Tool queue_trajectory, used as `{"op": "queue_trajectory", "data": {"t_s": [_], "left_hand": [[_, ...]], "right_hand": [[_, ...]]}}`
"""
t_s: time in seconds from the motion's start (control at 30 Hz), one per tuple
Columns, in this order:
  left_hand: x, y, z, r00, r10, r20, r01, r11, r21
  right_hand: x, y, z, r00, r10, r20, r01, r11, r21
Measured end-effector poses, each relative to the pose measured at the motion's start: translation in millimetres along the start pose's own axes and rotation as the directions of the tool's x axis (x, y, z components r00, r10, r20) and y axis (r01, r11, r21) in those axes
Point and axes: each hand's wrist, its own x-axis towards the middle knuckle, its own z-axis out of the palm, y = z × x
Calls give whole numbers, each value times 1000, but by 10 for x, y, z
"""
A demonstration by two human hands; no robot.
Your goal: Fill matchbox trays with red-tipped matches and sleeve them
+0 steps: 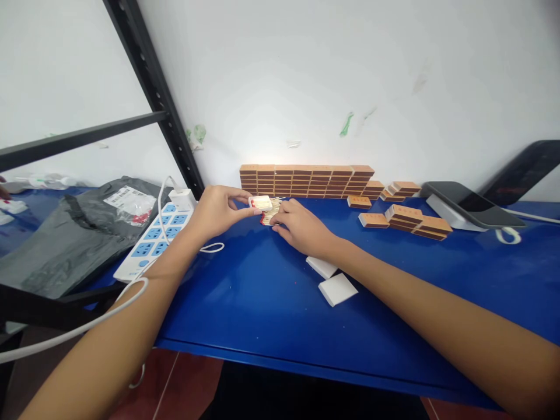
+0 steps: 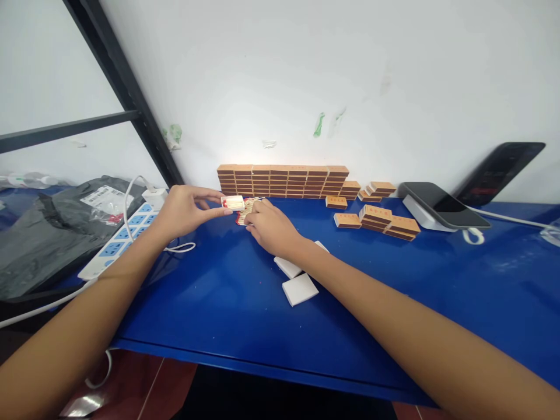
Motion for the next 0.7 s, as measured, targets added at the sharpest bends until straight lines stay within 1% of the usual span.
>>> {"op": "queue_trajectory", "data": {"t_s": [0.33,0.53,0.7], "left_hand": [[5,-27,10,1000,17,12,-17,1000,-4],[3,-32,17,1000,22,13,-22,1000,4],[0,-18,15,1000,11,19,-11,1000,1]], "right_hand": [[4,-27,0,1000,16,6,-16,999,-37],[6,-32,8,1000,31,-1,-31,999,5],[9,-19,28,999,50,-19,-50,999,-3]]}}
